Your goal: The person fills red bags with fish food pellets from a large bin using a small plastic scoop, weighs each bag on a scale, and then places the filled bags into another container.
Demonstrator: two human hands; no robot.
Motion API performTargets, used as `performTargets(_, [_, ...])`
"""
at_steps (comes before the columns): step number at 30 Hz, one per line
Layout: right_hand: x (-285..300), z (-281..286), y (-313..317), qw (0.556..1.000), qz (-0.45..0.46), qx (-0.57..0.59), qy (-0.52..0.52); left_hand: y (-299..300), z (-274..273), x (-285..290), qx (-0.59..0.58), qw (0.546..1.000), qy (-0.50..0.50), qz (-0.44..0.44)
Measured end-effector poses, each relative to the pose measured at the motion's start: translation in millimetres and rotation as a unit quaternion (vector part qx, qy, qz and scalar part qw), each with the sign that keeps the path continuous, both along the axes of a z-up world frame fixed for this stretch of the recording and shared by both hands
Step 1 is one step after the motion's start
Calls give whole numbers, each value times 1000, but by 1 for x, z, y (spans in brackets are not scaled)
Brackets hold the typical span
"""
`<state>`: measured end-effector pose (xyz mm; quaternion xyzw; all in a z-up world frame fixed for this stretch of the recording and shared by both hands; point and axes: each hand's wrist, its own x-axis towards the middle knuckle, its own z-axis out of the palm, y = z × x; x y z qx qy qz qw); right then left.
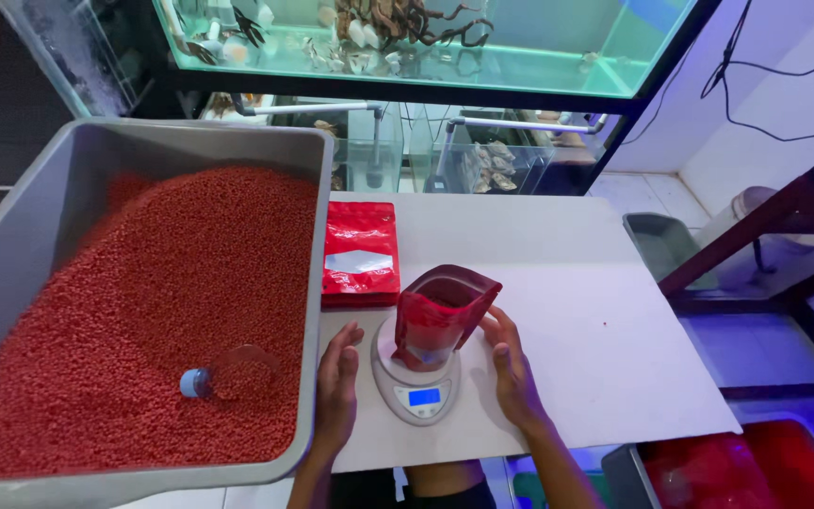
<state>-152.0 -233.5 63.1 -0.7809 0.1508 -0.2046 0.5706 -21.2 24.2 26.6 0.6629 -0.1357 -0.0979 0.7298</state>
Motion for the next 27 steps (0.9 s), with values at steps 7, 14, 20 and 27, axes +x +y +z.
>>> performTargets(7, [0,-2,-3,1000,-3,-9,-6,0,2,1,10,1000,-5,-2])
performTargets(14, [0,0,1,998,11,-54,-10,1,1,1,21,999,-25,-4])
performTargets(20, [-1,-3,-1,996,11,-91,7,5,16,-3,68,997,-35,-3])
performTargets(27, [-1,-12,-6,990,2,-143,8,7,23,-7,111,991,-71,1])
